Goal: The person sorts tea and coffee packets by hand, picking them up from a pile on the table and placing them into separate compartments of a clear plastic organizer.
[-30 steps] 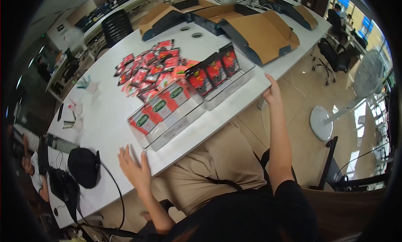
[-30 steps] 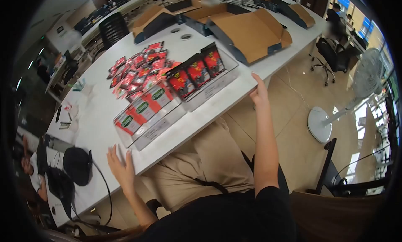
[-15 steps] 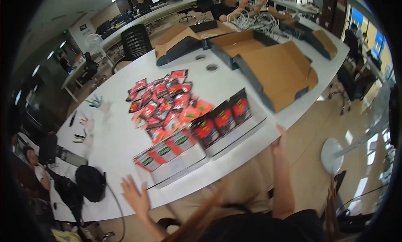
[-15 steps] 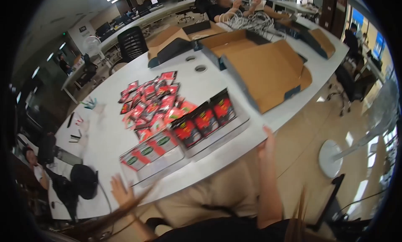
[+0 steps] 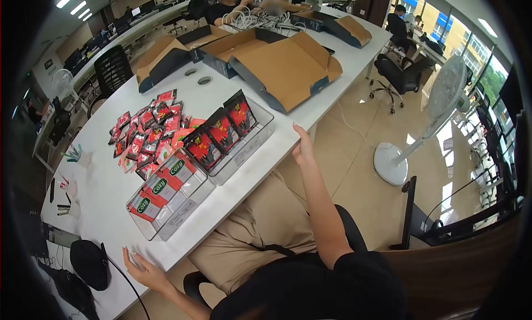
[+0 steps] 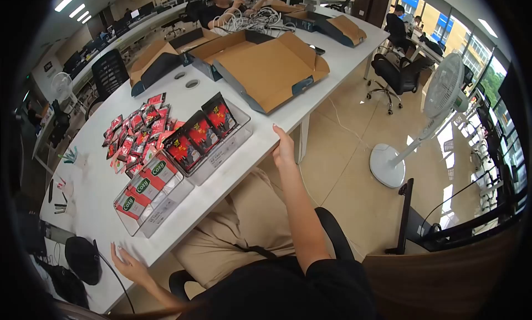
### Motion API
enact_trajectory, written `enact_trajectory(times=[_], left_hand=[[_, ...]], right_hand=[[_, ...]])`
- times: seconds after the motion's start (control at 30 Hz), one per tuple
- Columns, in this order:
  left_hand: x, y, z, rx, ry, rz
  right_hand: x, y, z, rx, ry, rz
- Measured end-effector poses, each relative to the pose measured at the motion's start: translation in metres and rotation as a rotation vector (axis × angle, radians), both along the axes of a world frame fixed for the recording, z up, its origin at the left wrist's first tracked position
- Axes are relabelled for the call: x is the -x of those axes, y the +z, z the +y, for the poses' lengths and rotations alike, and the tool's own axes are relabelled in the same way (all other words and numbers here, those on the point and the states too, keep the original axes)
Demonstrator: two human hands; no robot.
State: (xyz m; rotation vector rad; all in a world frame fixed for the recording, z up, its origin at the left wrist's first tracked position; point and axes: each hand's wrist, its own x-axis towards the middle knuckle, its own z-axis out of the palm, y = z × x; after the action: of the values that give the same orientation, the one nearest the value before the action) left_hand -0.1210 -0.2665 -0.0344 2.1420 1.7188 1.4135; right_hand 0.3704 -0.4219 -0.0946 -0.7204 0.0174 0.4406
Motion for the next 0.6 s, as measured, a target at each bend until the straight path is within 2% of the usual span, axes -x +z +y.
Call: enact_trajectory(times=[0.07,0.2,0.3,0.33,0.37,0.4,0.43,0.47,0.5,0.53,0.57,0.6], left_hand=[[-0.001,-0.009,-0.008,-0.011,0.035,-0.134],[-0.002,-0.017,-0.021,-0.143,0.004,0.010],[0.018,-0.037,-0.006,-0.337,-0.124,0.157],[0.025,-0.045,-0.004,-0.283,-0.114,0.141],[0.023,-0.055,-0.001,-0.310,-0.152,-0.020],[0.021,-0.050,-0.003,-0.273,-0.124,0.018],[0.012,-0.030,-0.010,-0.280,-0.085,0.177],[0.007,-0.042,-0.011,-0.204,-0.137,-0.170],[0.020,-0.053,-0.009,0.050,-0.069,-0.414],[0.065,-0.108,0.021,-0.369,-0.297,-0.210],[0.061,-0.084,0.001,-0.239,-0.077,0.150],[0.033,-0.082,0.008,-0.304,-0.170,-0.284]], right_hand=[[0.004,0.016,-0.003,0.021,0.049,0.042],[0.005,0.015,-0.001,0.063,0.025,0.037],[0.001,0.010,-0.008,0.026,0.152,0.046],[0.001,0.008,-0.013,0.075,0.170,0.051],[0.001,0.009,-0.015,0.111,0.181,0.045],[0.003,0.017,-0.017,0.141,0.189,0.049],[0.006,0.022,-0.019,0.173,0.197,0.074],[0.001,0.016,-0.019,0.236,0.172,0.082],[0.001,0.013,-0.021,0.300,0.147,0.104],[0.001,0.007,-0.025,0.287,0.145,0.114],[0.002,0.013,-0.021,0.279,0.148,0.123],[0.009,0.031,-0.014,0.260,0.138,0.130]])
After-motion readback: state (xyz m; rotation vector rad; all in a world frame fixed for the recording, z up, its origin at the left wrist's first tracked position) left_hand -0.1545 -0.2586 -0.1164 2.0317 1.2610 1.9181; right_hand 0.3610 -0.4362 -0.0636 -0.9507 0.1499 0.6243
